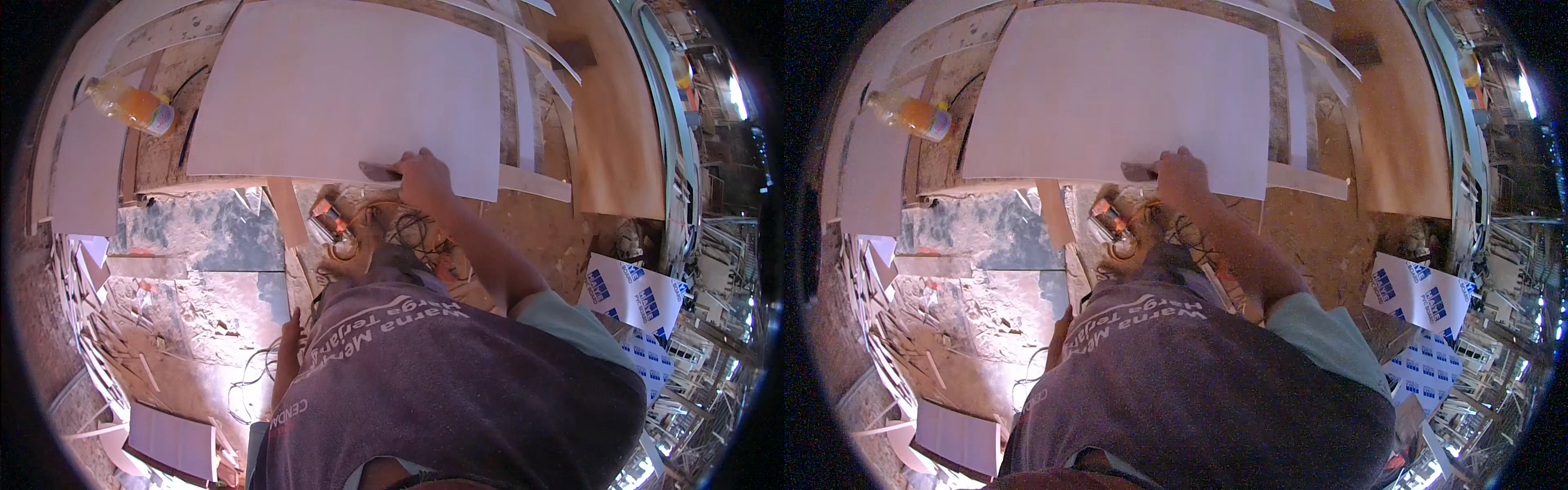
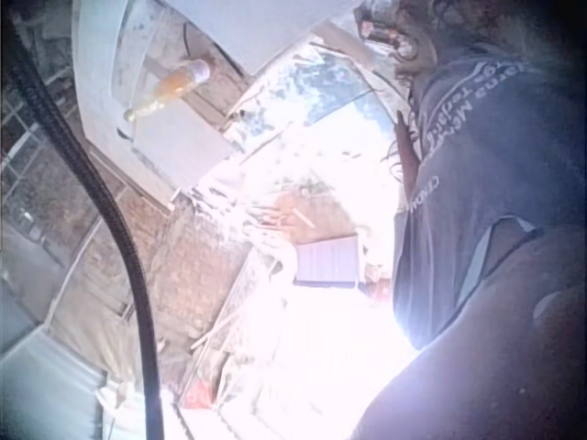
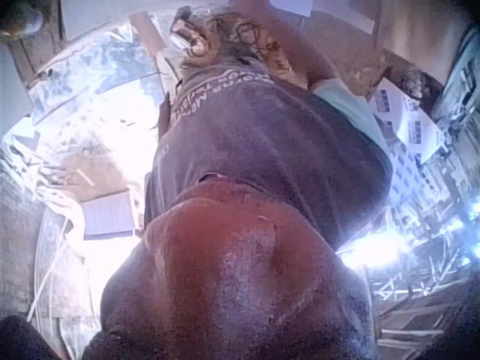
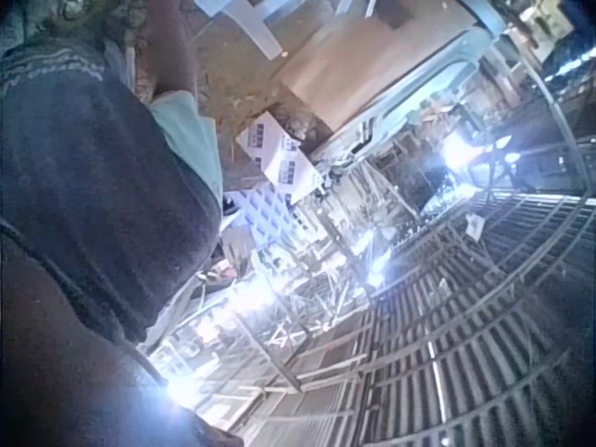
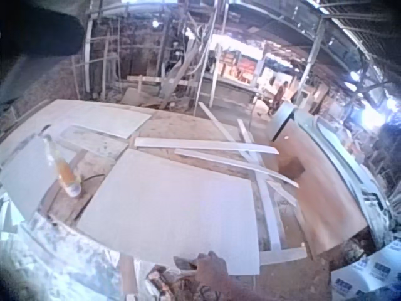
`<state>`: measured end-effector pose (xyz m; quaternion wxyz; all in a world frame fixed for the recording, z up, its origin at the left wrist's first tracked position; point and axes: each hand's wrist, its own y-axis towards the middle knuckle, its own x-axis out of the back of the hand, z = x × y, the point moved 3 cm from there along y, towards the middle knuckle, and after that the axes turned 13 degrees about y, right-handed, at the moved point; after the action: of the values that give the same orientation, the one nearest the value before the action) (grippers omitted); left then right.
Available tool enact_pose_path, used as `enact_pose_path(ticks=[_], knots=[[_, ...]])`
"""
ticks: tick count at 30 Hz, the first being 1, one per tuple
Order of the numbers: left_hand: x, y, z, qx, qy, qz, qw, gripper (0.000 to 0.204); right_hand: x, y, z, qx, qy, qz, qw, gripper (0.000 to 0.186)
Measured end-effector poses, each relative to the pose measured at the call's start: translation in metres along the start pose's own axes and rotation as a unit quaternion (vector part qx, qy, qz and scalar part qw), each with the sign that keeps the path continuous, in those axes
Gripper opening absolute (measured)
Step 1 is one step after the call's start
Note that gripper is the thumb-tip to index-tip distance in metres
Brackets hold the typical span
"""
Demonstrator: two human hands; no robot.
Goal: The person applies a laminate sheet to a wooden board, smoothing it down by hand and peeling off a protective film.
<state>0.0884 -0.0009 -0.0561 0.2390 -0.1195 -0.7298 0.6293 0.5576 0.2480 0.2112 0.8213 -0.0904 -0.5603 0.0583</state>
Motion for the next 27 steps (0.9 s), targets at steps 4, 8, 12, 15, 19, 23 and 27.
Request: enact_pose_path(ticks=[4,8,12,15,19,23,27], knots=[[0.009,0.004,0.02,0.026,-0.001,-0.005,1.0,0.1,-0.004,-0.033,0.023,-0.035,-0.051,0.108,0.992,0.032],[-0.004,0.002,0.021,0.028,-0.022,-0.014,0.999,0.091,-0.002,-0.049,-0.017,0.06,0.117,-0.028,0.991,0.023],[-0.028,-0.011,0.009,0.036,-0.042,-0.032,0.998,0.083,0.036,0.015,-0.118,-0.141,0.396,-0.188,0.888,0.022],[-0.046,-0.029,0.003,0.051,-0.091,-0.081,0.991,0.077,0.097,0.099,-0.125,-0.144,0.249,-0.214,0.933,0.024],[-0.021,-0.016,-0.01,-0.062,0.024,-0.311,0.948,0.065,0.107,0.21,-0.203,-0.012,0.081,-0.287,0.954,0.023],[0.009,-0.084,-0.085,-0.057,-0.012,-0.531,0.845,0.043,0.093,0.241,-0.221,-0.053,-0.08,-0.261,0.96,0.028],[0.074,-0.142,-0.152,-0.105,-0.071,-0.679,0.723,0.035,0.094,0.209,-0.177,-0.057,-0.065,-0.189,0.978,0.025]])
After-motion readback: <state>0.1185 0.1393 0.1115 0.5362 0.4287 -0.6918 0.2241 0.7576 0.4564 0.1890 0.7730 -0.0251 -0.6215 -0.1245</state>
